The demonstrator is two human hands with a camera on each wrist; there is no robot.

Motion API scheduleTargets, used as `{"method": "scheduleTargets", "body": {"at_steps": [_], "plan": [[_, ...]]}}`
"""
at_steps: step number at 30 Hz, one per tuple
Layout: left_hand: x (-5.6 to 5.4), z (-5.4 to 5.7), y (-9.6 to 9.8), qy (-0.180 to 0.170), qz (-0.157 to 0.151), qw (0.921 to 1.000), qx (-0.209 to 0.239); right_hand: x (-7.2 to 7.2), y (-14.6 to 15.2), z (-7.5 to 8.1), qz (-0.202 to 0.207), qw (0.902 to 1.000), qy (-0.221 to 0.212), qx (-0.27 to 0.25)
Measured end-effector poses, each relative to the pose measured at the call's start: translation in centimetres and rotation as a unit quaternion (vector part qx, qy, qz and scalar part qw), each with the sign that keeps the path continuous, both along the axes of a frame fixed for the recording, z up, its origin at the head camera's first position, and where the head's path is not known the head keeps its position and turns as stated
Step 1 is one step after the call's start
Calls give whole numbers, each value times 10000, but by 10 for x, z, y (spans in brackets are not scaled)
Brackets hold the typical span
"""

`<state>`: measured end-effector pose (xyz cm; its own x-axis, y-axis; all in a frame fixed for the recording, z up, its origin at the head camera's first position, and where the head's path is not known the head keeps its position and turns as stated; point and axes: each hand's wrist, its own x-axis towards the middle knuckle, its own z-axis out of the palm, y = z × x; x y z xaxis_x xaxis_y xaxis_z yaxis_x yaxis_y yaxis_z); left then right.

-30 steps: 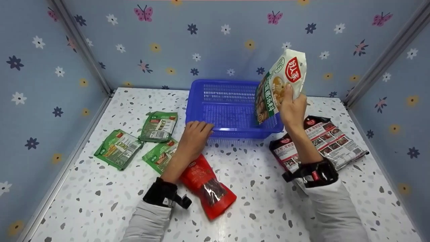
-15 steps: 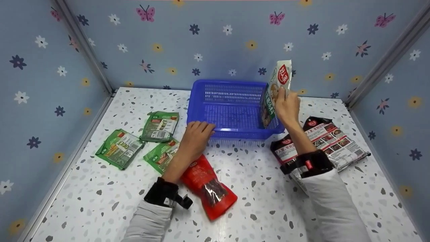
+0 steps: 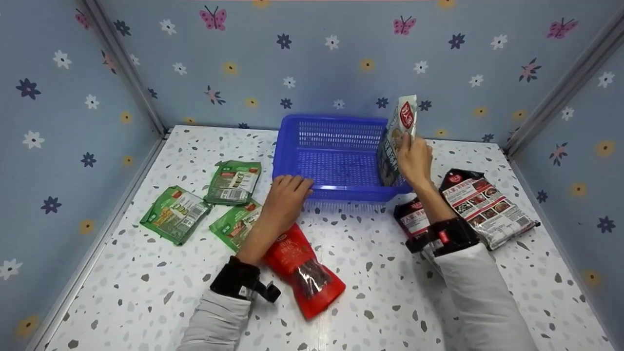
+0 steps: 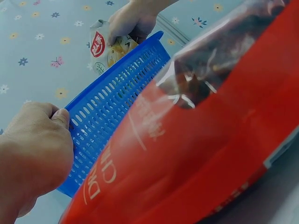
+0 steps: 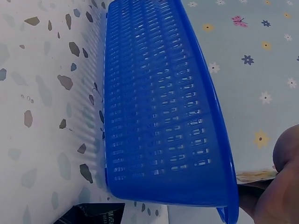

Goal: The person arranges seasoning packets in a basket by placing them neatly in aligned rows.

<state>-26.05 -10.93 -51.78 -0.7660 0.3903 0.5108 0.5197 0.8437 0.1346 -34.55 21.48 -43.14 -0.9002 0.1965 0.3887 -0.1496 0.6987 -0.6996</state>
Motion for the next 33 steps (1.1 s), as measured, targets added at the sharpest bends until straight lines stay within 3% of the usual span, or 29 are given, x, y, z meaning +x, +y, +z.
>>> {"method": "scheduleTargets", "body": {"at_steps": [17, 26, 33], "plan": [[-2, 1, 1, -162, -13, 9999, 35, 4, 1, 3, 199, 9995, -79, 218], [0, 0, 0, 32, -46, 10000, 50, 3, 7, 1, -21, 9990, -359, -281], [0, 1, 0, -55, -56, 10000, 41, 4, 11, 2, 19, 9966, -454, -691]]}}
